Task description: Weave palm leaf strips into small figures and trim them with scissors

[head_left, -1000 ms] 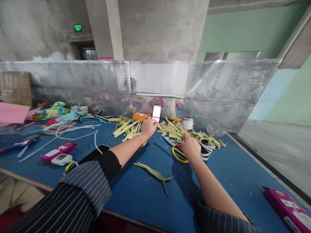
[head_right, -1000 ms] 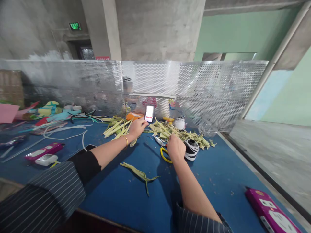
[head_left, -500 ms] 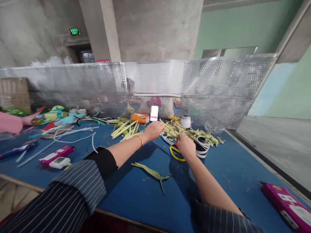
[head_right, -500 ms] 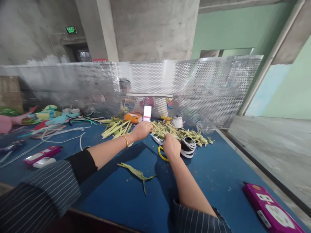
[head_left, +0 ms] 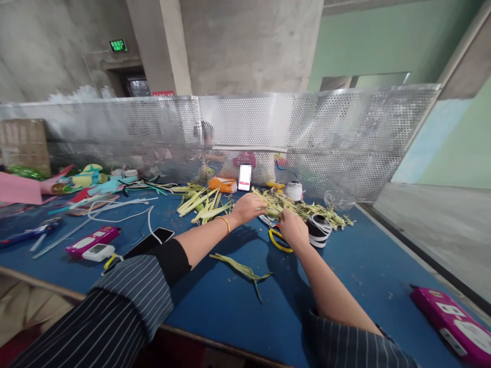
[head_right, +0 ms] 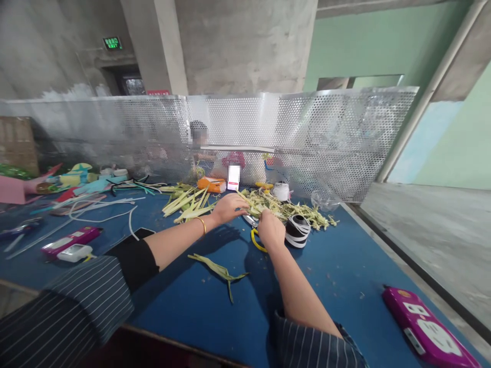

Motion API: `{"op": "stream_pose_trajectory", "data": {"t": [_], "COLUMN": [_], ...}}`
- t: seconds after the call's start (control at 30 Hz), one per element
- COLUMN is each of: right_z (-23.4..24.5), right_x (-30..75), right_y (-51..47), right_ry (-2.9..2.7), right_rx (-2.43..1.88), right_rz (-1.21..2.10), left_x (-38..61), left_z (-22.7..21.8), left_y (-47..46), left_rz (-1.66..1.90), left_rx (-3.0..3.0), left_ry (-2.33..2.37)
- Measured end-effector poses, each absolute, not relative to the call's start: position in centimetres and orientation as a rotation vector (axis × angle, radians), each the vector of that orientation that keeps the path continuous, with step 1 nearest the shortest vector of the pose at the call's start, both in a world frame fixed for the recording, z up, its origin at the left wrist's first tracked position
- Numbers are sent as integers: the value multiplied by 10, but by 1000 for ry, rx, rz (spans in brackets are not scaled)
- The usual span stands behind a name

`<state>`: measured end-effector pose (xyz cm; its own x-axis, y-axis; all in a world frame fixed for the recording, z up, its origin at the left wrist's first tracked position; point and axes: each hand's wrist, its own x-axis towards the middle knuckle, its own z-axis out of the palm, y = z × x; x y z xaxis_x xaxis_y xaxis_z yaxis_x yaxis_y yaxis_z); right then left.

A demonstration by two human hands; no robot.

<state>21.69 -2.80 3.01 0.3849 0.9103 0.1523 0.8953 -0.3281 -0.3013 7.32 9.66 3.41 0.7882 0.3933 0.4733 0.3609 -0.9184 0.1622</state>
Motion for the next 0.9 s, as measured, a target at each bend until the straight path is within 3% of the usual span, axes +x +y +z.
{"op": "stream_pose_trajectory", "data": {"t": [0.47, 0.73, 0.9], "right_z": [26, 25, 25], "right_x": [225, 223, 225], "right_y": [-24, -23, -23], "right_ry": [-1540, -1554, -1570], "right_rx": [-2329, -2332, -2338], "right_rz": [109, 131, 113], "left_x": [49, 68, 75], "left_z": [25, 21, 24], "left_y": [125, 104, 98], "left_rz": [1023, 861, 852], "left_rx": [2572, 2859, 2860], "left_ry": [1356, 750, 732]}}
